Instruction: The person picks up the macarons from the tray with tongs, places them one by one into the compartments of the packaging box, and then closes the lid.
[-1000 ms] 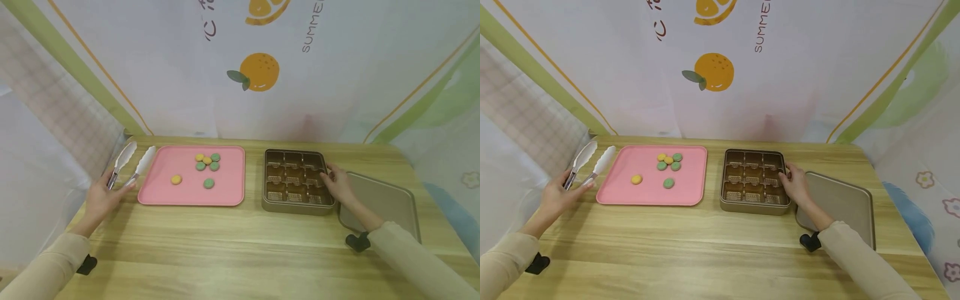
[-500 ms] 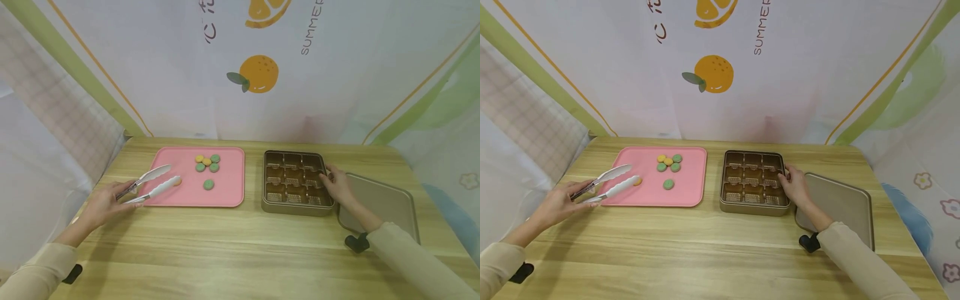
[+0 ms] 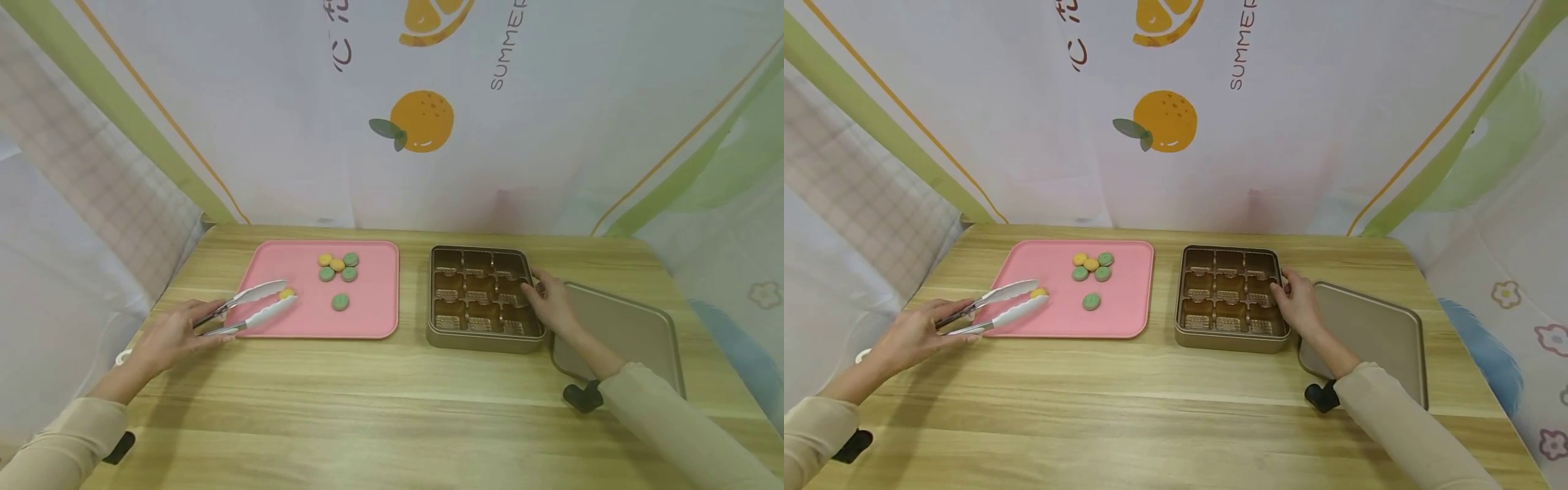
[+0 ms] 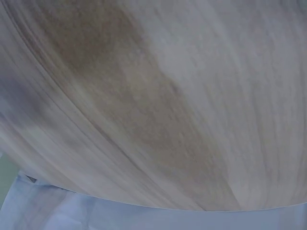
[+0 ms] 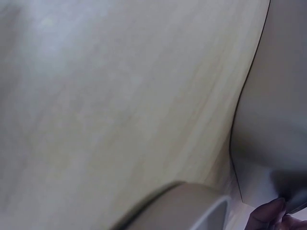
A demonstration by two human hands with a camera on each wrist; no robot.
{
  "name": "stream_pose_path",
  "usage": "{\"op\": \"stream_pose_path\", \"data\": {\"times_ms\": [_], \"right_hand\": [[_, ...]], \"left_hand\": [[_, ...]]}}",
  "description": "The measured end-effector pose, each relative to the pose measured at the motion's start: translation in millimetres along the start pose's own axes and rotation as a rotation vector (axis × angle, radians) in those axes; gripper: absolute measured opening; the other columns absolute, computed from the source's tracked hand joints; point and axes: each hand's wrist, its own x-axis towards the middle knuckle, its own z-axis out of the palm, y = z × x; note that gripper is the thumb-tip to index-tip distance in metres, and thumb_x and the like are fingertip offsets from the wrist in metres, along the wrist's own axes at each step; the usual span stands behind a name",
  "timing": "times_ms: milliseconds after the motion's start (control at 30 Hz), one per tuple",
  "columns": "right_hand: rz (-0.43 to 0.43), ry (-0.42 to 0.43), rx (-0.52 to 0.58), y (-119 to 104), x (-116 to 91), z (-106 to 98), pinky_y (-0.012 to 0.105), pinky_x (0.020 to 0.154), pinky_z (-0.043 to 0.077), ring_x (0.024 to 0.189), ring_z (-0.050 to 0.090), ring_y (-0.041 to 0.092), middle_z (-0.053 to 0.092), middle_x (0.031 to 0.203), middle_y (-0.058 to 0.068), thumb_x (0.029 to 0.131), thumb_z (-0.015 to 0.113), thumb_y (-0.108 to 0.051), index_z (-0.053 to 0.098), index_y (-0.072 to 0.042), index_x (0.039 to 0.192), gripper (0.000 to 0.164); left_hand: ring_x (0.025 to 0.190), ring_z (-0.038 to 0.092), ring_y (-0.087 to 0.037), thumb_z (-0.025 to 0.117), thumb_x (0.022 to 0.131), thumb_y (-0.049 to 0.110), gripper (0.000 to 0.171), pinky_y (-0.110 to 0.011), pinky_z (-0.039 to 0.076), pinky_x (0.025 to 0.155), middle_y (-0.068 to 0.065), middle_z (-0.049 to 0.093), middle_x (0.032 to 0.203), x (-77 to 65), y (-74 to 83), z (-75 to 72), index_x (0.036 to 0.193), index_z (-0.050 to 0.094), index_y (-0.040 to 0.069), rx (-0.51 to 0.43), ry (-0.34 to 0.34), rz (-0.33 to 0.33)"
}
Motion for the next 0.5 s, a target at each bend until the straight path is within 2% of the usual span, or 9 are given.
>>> {"op": "stream_pose_path", "data": {"times_ms": [167,367,500], "right_hand": [[-0.005,0.002,0.0,-0.7,-0.4,-0.1,0.024,0.05,0.038,0.056,0.041,0.004,0.053,0.07,0.014,0.096,0.052,-0.009,0.044,0.018,0.127,0.042],[0.005,0.0,0.003,-0.4,-0.7,0.0,0.024,0.049,0.037,0.055,0.04,0.004,0.051,0.07,0.013,0.096,0.051,-0.01,0.044,0.017,0.127,0.042],[0.013,-0.002,0.006,-0.4,-0.9,0.3,0.024,0.049,0.038,0.056,0.041,0.006,0.051,0.07,0.013,0.096,0.051,-0.009,0.044,0.017,0.127,0.042]], "left_hand": [[0.08,0.061,-0.035,0.083,0.068,0.031,0.066,-0.042,0.046,0.058,-0.021,0.064,0.097,0.1,-0.2,-0.9,0.119,0.061,-0.004,-0.006,-0.015,-0.023],[0.076,0.062,-0.034,0.084,0.066,0.033,0.067,-0.042,0.047,0.057,-0.021,0.064,0.095,1.0,-0.3,-1.6,0.117,0.062,-0.004,0.015,-0.005,-0.003],[0.076,0.062,-0.032,0.083,0.068,0.033,0.066,-0.04,0.047,0.057,-0.021,0.065,0.095,3.2,1.9,-3.9,0.118,0.062,-0.004,0.017,-0.031,0.0]]}}
